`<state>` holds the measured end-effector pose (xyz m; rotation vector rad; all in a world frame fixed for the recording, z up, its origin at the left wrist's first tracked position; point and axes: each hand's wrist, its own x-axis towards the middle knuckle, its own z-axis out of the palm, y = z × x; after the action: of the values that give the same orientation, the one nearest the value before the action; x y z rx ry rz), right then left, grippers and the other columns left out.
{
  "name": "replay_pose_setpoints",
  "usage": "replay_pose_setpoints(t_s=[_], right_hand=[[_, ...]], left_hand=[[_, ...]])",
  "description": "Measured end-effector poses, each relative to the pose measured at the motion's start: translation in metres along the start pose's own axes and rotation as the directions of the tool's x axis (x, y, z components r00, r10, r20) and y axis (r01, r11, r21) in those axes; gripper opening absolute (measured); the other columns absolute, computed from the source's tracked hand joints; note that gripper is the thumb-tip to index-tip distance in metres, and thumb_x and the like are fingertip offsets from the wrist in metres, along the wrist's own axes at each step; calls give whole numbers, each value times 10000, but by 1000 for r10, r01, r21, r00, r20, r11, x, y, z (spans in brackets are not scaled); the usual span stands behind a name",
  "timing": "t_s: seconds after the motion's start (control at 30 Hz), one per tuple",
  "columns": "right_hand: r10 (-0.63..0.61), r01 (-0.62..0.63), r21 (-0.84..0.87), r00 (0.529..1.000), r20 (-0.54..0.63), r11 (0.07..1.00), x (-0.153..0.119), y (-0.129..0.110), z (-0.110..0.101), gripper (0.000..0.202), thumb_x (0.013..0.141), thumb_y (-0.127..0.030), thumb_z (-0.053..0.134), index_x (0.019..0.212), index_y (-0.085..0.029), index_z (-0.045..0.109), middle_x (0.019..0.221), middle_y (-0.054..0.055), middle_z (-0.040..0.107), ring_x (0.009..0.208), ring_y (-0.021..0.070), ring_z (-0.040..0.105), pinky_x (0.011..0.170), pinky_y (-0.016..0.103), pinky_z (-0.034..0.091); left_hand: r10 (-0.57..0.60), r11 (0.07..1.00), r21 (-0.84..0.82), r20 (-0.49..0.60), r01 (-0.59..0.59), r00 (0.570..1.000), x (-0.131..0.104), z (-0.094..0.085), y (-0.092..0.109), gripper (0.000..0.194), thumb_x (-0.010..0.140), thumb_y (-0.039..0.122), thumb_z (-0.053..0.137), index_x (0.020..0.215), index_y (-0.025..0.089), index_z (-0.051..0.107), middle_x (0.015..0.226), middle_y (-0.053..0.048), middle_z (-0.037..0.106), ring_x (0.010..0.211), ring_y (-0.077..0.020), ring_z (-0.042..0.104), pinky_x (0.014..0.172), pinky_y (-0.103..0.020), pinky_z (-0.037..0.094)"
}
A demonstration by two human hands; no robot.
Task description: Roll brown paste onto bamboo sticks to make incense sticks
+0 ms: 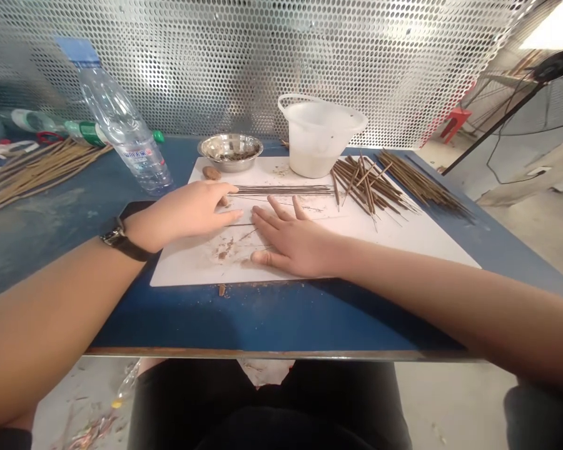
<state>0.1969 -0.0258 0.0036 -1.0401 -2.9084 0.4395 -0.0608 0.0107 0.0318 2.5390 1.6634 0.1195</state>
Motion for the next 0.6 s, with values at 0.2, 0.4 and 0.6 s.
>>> replay_pose_setpoints(t_s=[0.2, 0.4, 0.6], right_hand=[[-7, 7, 3, 1000, -5, 1000, 6, 1, -7, 1109, 1076, -844, 206, 1753, 29, 303, 1844, 292, 184, 1728, 509, -24, 1332, 804, -51], [49, -60, 134, 995, 85, 989, -26, -36, -3, 1146, 1052, -877, 256, 1771, 16, 268, 1847, 269, 122, 1727, 496, -5, 1364, 774, 47], [87, -89, 80, 996, 31, 993, -9, -20, -1, 1136, 1069, -852, 228, 1768, 44, 236, 1842, 289, 138, 1725, 483, -67, 1351, 782, -29]], left_hand=[[15, 1000, 2, -19, -15, 1000, 2, 4, -6, 667, 984, 675, 542, 1494, 270, 690, 1346, -124, 801, 1177, -351, 755, 941, -416, 566], [0, 1000, 20, -9, 0, 1000, -2, 0, 2, 660, 984, 646, 526, 1490, 249, 678, 1367, -127, 794, 1202, -354, 745, 950, -425, 561], [11, 1000, -1, -14, -11, 1000, -3, 3, -1, 726, 1008, 698, 507, 1582, 267, 618, 1435, -135, 769, 1271, -366, 725, 1002, -452, 560]])
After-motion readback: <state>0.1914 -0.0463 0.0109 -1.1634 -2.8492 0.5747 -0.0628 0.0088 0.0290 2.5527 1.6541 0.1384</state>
